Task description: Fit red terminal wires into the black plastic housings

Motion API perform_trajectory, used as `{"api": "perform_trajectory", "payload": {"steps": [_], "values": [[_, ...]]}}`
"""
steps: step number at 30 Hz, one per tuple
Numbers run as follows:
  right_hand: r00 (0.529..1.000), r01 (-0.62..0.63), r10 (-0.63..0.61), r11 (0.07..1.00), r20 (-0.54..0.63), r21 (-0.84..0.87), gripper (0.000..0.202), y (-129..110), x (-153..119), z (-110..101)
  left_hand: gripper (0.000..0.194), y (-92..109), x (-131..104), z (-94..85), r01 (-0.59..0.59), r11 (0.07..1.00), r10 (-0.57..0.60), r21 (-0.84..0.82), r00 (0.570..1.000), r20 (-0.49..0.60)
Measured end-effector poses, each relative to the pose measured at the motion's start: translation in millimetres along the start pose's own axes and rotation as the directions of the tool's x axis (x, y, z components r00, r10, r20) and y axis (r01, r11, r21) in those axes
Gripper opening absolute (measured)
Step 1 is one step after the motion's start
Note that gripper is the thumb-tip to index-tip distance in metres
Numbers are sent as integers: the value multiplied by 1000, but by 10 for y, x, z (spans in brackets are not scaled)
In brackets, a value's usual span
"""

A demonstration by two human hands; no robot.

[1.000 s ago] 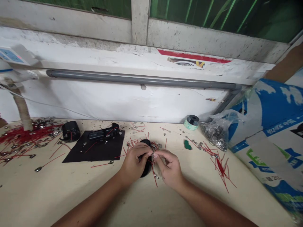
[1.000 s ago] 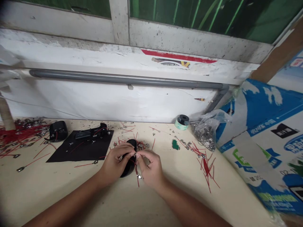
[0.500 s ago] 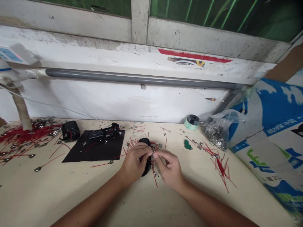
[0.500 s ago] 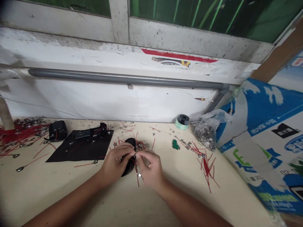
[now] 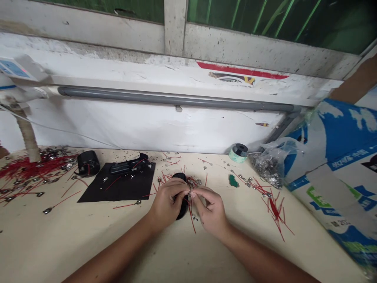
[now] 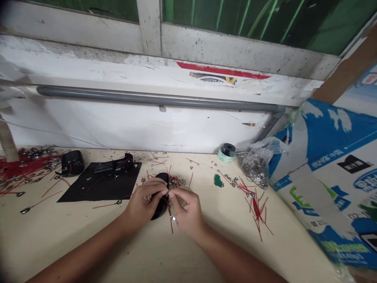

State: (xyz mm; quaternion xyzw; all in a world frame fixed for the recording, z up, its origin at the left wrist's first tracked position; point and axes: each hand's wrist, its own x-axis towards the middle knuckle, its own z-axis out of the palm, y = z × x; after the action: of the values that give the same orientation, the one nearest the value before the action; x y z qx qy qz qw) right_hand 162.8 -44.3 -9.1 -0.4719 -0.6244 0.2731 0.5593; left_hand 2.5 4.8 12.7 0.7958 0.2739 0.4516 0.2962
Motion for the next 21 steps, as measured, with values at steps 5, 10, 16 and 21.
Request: {"api": "perform_trajectory", "payload": {"steps": [5,10,16,21], "values": [[999,34,-34,999,6,-24,17,-6,-8,-4,22,-9,1,6,-28,999,28,33,1000,-6],[999,52,-52,997,1,-51,16,8,-25,-18,22,18,0,-12,-47,998,48,45,999,-16],[998,62,-62,996,10,-69,16,8,-12,-11,21,25,3,-15,-27,999,28,42,1000,-14],[999,-22,23,1000,-31,6,16,-6,16,10,17,-14,-8,-8,50,999,-50,1,998,-33]]}}
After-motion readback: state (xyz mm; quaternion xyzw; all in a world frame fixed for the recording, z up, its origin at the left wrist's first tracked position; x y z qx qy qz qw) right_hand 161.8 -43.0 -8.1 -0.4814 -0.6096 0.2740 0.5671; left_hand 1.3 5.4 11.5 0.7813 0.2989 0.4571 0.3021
